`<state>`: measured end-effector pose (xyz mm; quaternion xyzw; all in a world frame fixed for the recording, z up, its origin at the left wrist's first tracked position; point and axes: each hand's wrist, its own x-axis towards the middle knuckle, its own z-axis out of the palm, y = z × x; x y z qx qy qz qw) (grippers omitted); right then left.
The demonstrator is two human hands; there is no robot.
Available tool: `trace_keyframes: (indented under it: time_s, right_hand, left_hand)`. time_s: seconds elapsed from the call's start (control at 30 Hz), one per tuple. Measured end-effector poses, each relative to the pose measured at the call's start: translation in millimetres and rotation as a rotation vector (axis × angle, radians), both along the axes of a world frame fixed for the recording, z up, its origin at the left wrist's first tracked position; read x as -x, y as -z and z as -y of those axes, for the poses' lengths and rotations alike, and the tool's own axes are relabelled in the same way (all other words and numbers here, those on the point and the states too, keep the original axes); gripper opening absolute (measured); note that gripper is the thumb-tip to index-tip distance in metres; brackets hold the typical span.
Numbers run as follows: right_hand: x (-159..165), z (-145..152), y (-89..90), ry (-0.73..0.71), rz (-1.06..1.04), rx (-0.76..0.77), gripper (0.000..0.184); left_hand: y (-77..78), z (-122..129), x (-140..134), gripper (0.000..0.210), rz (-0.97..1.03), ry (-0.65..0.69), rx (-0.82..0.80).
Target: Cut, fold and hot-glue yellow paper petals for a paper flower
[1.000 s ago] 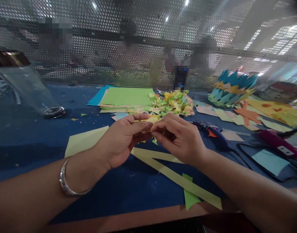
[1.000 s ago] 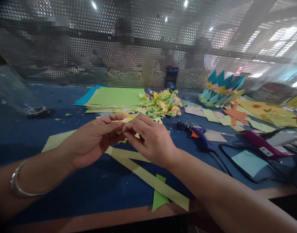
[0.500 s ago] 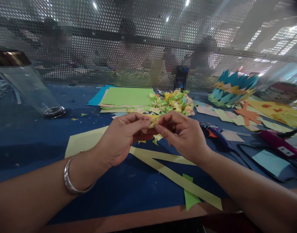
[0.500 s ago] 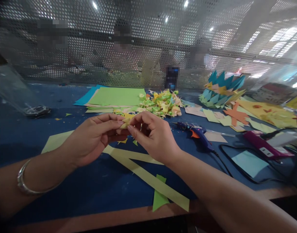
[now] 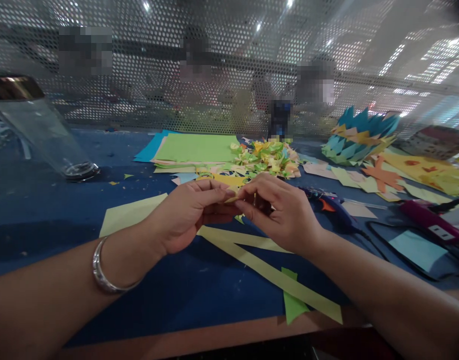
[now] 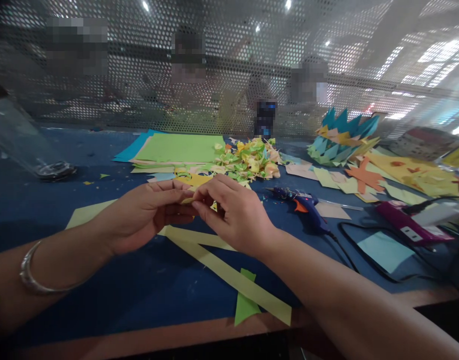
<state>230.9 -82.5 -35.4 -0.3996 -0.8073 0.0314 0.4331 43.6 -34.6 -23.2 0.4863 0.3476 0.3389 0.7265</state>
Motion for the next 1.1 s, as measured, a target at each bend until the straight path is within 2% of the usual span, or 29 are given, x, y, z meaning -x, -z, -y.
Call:
trace_keyframes:
  time_s: [0.13,0.27,0.43,0.6,0.8,1.1]
  right_hand:
    - [1.1,-1.7,1.0,0.002,-0.001,0.044,0.005]
    - [2.3,-0.6,2.4,0.011,-0.123,0.158,0.005]
    - [4.0,2.7,2.5,0.01,-0.247,0.233,0.007]
    - [4.6,2.8,-1.0,0.031,-0.302,0.254,0.009]
    - [4.1,1.7,-3.3,0.035,-0.349,0.278,0.012]
    - [1.0,0.1,-0.9,0.034,-0.369,0.309,0.019]
  left_hand:
    - [-0.7,3.0,-0.7,0.016,-0.013,-0.043,-0.085]
    - [-3.5,6.6,-2.5,0.011,0.002,-0.102,-0.201]
    - [-4.4,10.1,-2.5,0.008,0.017,-0.081,-0.254]
    - [-3.5,11.1,-1.1,0.01,0.048,-0.069,-0.271]
    - [-0.9,10.0,0.1,0.019,-0.053,-0.087,-0.442]
    - [0.6,7.4,1.1,0.013,-0.107,-0.091,-0.509]
